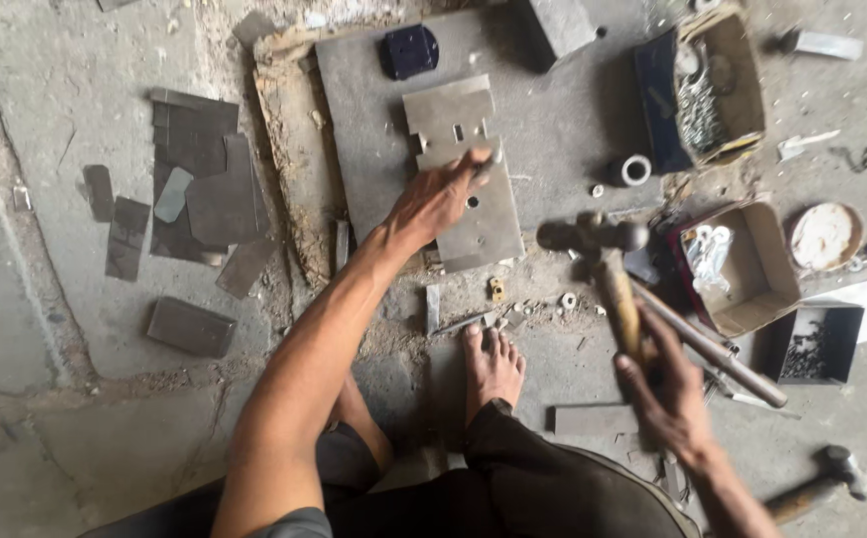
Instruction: The person hammers a metal punch tool into a rectangular metal plate to create holes. They repeatedly position the punch, strike it with a hammer, and flip the plate to work on different areas.
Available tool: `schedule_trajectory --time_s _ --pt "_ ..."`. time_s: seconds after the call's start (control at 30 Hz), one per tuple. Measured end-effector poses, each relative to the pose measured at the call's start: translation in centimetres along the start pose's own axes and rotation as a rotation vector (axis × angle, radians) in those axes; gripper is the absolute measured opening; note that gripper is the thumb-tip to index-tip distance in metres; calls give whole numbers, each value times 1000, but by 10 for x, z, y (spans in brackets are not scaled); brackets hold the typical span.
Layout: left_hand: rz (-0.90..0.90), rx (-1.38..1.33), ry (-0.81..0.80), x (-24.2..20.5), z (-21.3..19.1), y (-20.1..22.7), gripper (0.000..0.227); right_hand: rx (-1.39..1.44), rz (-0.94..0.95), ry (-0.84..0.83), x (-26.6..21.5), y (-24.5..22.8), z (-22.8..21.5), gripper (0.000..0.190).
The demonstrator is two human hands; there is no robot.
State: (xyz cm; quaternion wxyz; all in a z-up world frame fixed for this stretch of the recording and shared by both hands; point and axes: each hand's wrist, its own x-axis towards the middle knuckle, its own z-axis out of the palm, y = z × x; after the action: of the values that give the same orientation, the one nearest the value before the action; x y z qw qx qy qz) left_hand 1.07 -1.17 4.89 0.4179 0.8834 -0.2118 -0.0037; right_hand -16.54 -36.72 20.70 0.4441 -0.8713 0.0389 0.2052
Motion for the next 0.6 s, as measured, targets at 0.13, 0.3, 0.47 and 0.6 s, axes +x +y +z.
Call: schedule_trajectory --time_s 0.13,0.3,0.47,0.6 --pt "-114 -81 -125 -7 -12 9 15 -346 -579 202 2 -20 -37 63" --pt "-4 -16 -79 -8 -9 1 14 -436 -550 81 17 -61 -58 44" --pt "185 194 24 -7 3 -9 15 -354 61 -144 42 -102 -41 75" --pt "70 -5 -61 -8 0 -2 19 -37 -396 82 22 -90 -51 51"
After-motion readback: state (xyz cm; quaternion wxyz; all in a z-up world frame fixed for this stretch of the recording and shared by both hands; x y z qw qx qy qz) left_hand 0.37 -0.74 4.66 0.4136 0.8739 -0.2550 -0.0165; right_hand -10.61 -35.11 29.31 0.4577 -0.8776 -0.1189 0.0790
